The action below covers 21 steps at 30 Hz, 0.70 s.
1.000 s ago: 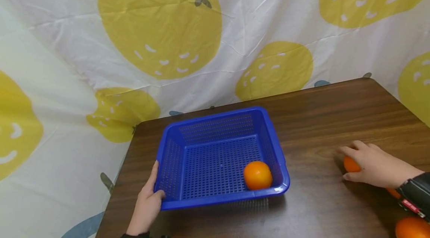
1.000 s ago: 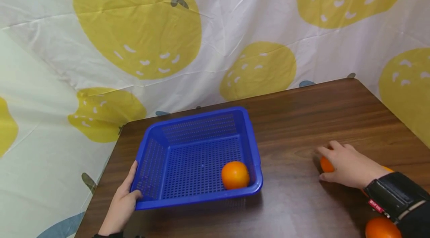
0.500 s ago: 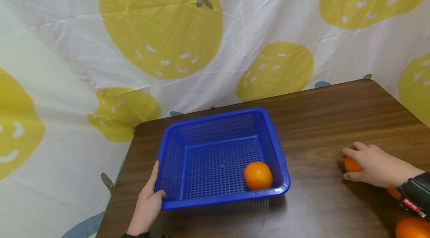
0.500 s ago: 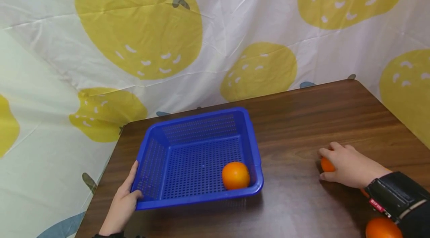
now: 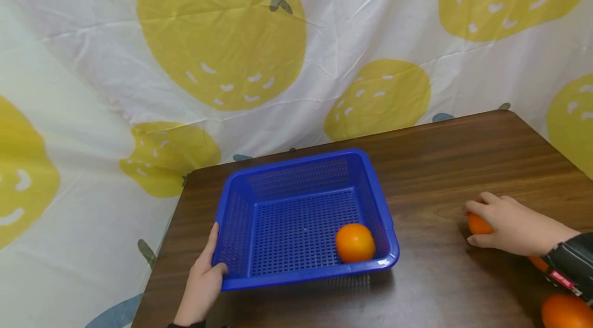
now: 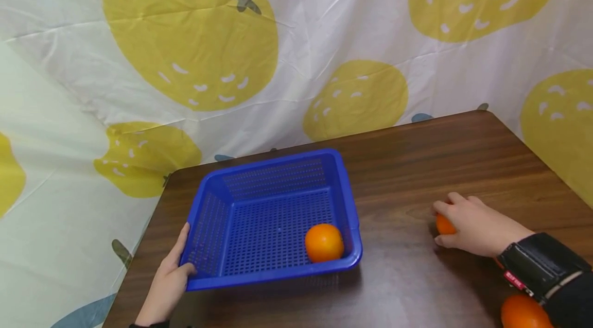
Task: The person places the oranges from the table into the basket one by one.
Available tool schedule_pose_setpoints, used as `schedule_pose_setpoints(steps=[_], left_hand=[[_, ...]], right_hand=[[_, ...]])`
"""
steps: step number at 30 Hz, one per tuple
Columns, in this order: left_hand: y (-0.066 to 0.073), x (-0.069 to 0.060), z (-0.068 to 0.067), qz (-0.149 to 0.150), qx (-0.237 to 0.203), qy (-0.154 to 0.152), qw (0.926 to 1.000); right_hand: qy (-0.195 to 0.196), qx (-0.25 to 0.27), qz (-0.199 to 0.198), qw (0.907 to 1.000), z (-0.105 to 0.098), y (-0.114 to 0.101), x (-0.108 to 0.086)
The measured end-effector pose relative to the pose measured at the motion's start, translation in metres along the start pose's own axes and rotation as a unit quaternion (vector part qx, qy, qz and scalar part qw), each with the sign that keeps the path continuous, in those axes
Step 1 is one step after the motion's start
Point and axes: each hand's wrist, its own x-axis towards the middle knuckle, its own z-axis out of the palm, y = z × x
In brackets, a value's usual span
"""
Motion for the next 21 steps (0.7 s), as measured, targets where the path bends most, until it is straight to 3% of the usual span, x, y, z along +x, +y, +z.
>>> schedule_pose_setpoints(steps=[11,21], left_hand=[[0.001,0.0,0.0,0.005,0.007,0.002,1.0],[0.002,-0.001,0.0,-0.002,0.008,-0.003,1.0]], right_hand=[[0.009,0.012,-0.002,0.9999,-0.014,-0.019,0.003],[0.041,0.01,-0.037,0.9984,-0.027,-0.037,0.012]])
